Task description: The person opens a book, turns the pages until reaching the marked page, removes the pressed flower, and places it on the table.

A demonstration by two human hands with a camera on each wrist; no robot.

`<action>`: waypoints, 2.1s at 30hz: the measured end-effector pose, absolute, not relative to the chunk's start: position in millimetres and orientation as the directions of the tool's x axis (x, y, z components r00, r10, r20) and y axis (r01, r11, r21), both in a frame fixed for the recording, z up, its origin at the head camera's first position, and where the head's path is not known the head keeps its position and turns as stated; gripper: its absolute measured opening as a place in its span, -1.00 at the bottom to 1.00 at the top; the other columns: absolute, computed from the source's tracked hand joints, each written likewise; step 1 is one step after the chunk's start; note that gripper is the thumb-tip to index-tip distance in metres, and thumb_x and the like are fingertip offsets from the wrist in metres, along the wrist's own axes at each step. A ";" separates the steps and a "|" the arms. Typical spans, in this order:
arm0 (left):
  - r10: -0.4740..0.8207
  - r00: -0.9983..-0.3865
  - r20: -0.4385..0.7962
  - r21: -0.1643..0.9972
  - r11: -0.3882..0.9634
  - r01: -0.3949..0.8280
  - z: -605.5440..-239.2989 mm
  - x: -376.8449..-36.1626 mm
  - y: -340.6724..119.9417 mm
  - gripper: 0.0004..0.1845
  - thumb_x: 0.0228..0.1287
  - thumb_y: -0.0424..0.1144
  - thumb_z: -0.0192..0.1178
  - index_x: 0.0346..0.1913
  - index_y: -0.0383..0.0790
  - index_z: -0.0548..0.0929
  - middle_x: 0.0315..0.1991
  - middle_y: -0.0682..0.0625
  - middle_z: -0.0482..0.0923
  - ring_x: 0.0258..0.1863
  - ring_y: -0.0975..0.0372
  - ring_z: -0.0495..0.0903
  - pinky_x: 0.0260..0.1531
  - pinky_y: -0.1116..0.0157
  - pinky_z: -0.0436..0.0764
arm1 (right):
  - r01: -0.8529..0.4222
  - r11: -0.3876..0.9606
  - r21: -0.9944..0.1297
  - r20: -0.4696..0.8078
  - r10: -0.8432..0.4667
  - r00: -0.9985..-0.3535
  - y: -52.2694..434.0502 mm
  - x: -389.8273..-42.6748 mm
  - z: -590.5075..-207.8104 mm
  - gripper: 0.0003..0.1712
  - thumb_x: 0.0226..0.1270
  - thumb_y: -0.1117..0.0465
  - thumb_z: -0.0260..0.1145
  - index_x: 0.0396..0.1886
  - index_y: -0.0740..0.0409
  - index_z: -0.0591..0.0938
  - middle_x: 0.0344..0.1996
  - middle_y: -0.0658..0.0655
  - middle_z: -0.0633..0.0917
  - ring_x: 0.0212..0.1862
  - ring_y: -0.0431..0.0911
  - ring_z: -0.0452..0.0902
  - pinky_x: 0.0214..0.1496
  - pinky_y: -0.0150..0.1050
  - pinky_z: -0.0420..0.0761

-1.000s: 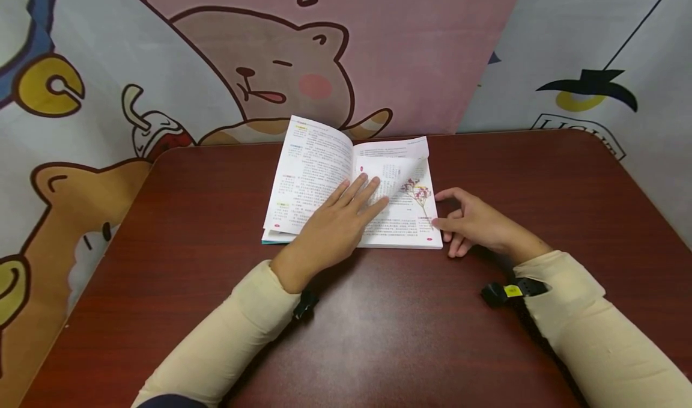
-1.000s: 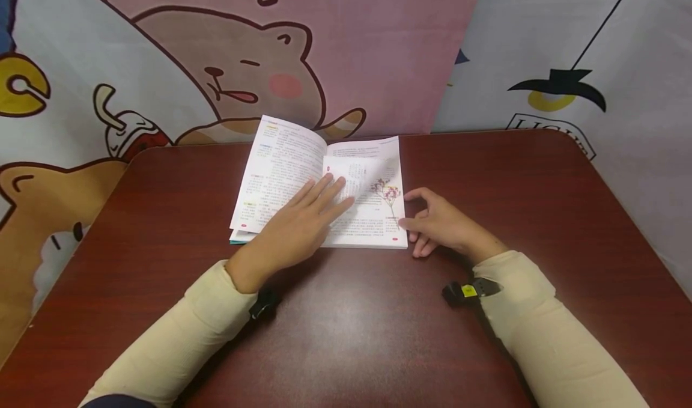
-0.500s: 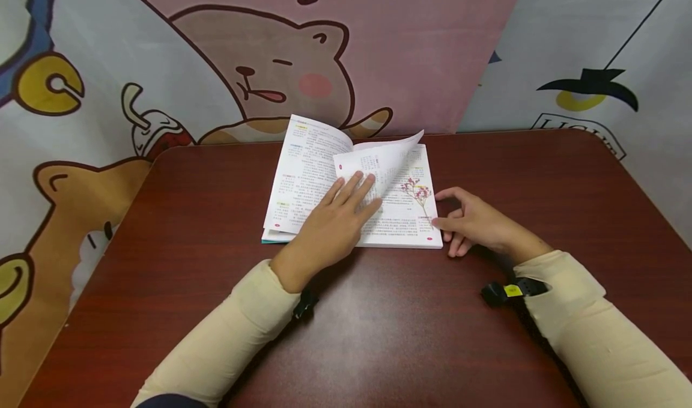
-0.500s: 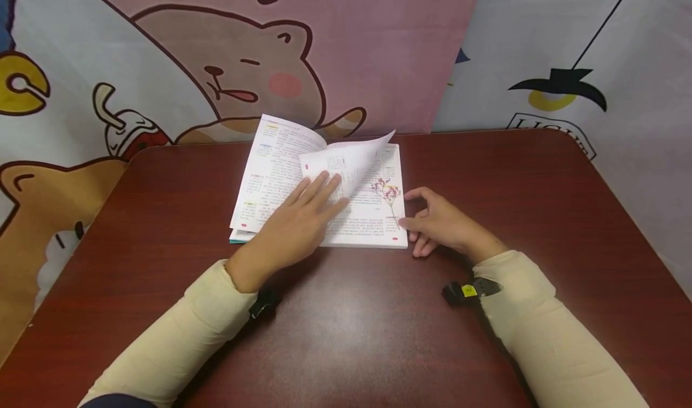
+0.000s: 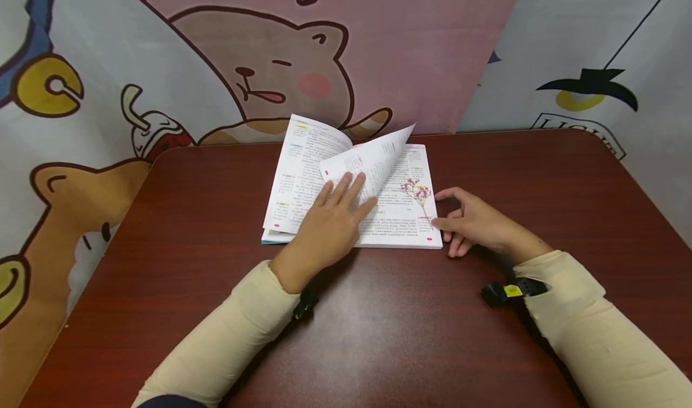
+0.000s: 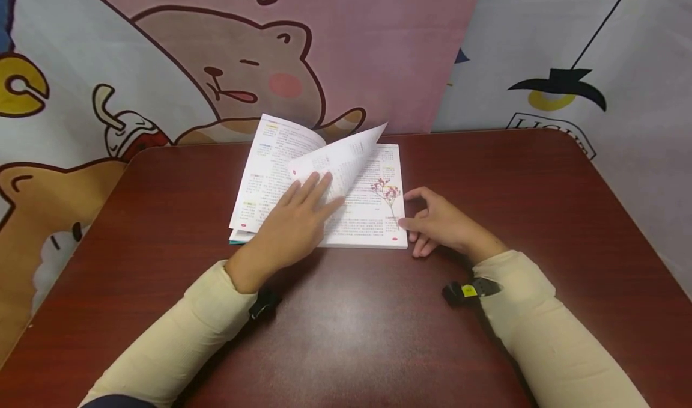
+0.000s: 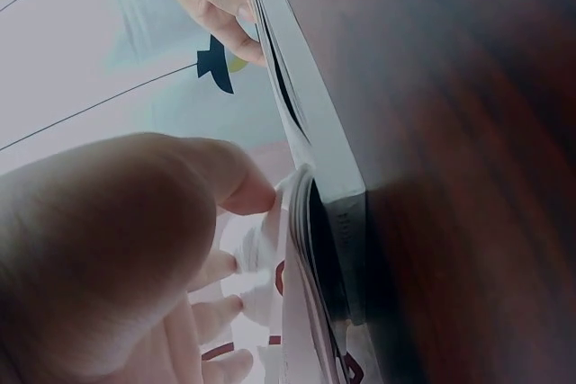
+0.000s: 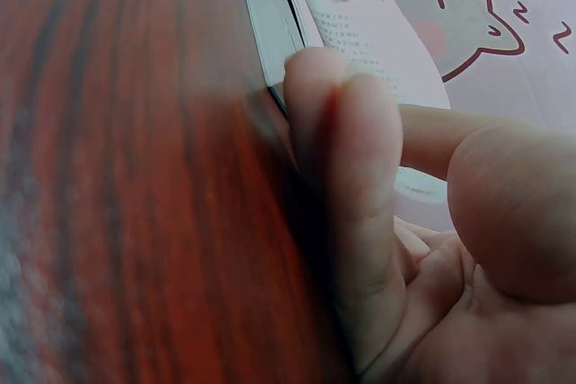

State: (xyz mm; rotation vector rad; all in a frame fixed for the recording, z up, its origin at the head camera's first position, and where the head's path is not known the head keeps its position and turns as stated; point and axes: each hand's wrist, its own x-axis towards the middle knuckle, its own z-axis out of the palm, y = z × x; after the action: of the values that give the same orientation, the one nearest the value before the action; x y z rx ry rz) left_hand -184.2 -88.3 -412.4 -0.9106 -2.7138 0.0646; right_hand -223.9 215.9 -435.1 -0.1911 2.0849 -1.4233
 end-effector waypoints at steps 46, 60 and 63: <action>0.427 -0.887 0.175 -0.112 0.904 0.413 -415.2 -180.4 -85.1 -0.42 0.36 -0.06 0.22 0.42 -0.04 0.43 0.49 -0.20 0.28 0.47 -0.14 0.27 0.25 -0.18 0.44 | 0.214 0.409 -0.887 -0.399 -0.444 -0.802 217.9 -222.1 -442.1 -0.17 0.43 0.19 0.30 0.47 0.18 0.01 -0.54 0.17 0.57 -0.64 -0.03 0.68 -0.55 -0.09 0.69; 0.447 -0.890 0.092 -0.063 0.894 0.443 -412.0 -181.0 -88.0 -0.49 0.41 -0.06 0.17 0.38 -0.05 0.48 0.49 -0.21 0.28 0.47 -0.19 0.26 0.26 -0.21 0.43 | 0.210 0.412 -0.887 -0.396 -0.442 -0.805 216.7 -223.2 -436.6 -0.17 0.43 0.18 0.30 0.47 0.17 0.02 -0.53 0.17 0.58 -0.63 -0.03 0.68 -0.55 -0.10 0.69; 0.459 -0.885 0.076 -0.037 0.889 0.457 -412.5 -180.5 -86.9 -0.50 0.42 -0.08 0.16 0.38 -0.05 0.49 0.48 -0.20 0.30 0.47 -0.19 0.27 0.26 -0.21 0.43 | 0.209 0.414 -0.886 -0.395 -0.441 -0.806 217.1 -222.3 -436.5 -0.18 0.43 0.17 0.30 0.48 0.16 0.02 -0.53 0.18 0.58 -0.63 -0.03 0.68 -0.55 -0.10 0.69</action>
State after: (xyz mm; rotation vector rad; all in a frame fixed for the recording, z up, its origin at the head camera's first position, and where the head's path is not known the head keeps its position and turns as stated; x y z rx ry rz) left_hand -180.5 -86.9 -412.5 -0.7222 -2.9720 0.0272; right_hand -222.3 217.1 -436.5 -0.1959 2.0795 -1.4219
